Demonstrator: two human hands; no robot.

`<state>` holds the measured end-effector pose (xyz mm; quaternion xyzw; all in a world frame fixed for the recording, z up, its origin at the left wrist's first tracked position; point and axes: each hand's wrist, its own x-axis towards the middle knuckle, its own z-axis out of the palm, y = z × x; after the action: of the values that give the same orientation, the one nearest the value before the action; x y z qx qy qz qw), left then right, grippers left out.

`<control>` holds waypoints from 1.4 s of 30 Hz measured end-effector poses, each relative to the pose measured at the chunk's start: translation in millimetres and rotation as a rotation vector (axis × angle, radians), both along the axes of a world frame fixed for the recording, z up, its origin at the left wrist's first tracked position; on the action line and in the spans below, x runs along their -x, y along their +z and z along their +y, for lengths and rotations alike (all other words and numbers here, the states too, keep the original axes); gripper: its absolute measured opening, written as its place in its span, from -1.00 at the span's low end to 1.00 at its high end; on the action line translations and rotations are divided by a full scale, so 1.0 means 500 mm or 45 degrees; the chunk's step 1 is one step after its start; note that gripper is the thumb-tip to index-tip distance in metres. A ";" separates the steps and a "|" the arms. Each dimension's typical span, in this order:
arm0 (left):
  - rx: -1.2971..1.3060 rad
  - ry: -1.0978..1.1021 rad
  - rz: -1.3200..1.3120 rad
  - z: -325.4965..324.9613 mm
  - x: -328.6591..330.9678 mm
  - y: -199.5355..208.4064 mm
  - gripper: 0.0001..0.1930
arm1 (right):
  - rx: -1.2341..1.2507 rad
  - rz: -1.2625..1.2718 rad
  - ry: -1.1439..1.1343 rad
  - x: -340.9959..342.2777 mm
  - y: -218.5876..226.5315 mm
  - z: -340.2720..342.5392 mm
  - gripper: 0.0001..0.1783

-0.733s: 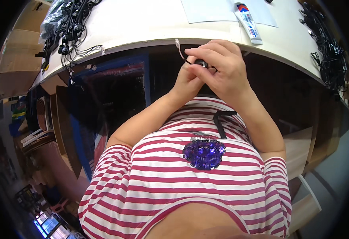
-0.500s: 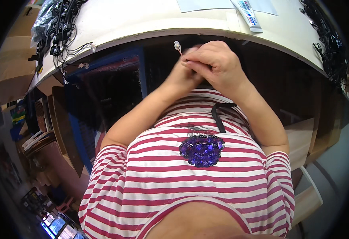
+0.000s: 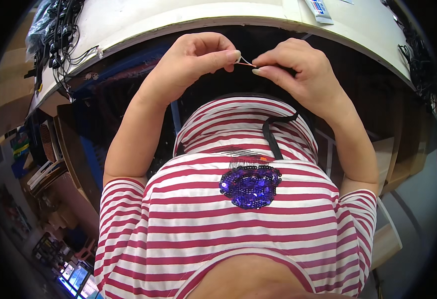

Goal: The person assembles small electronic devices by inserting a wired component into a black cylindrical housing, applying glue from a tube, and securing a cap. The person repeats this process for multiple units, handling the components and tools by hand.

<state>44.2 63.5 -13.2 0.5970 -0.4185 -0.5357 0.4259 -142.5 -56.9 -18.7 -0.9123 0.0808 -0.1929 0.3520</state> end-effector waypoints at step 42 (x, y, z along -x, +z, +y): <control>0.237 0.492 0.804 0.000 0.076 -0.061 -0.87 | -0.120 -0.411 -0.289 -0.022 -0.037 0.030 -0.82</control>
<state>6.0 63.6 -43.7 0.4293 -0.1934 -0.5627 0.6794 -131.6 -41.7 -37.2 -0.8371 0.1347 -0.3710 0.3788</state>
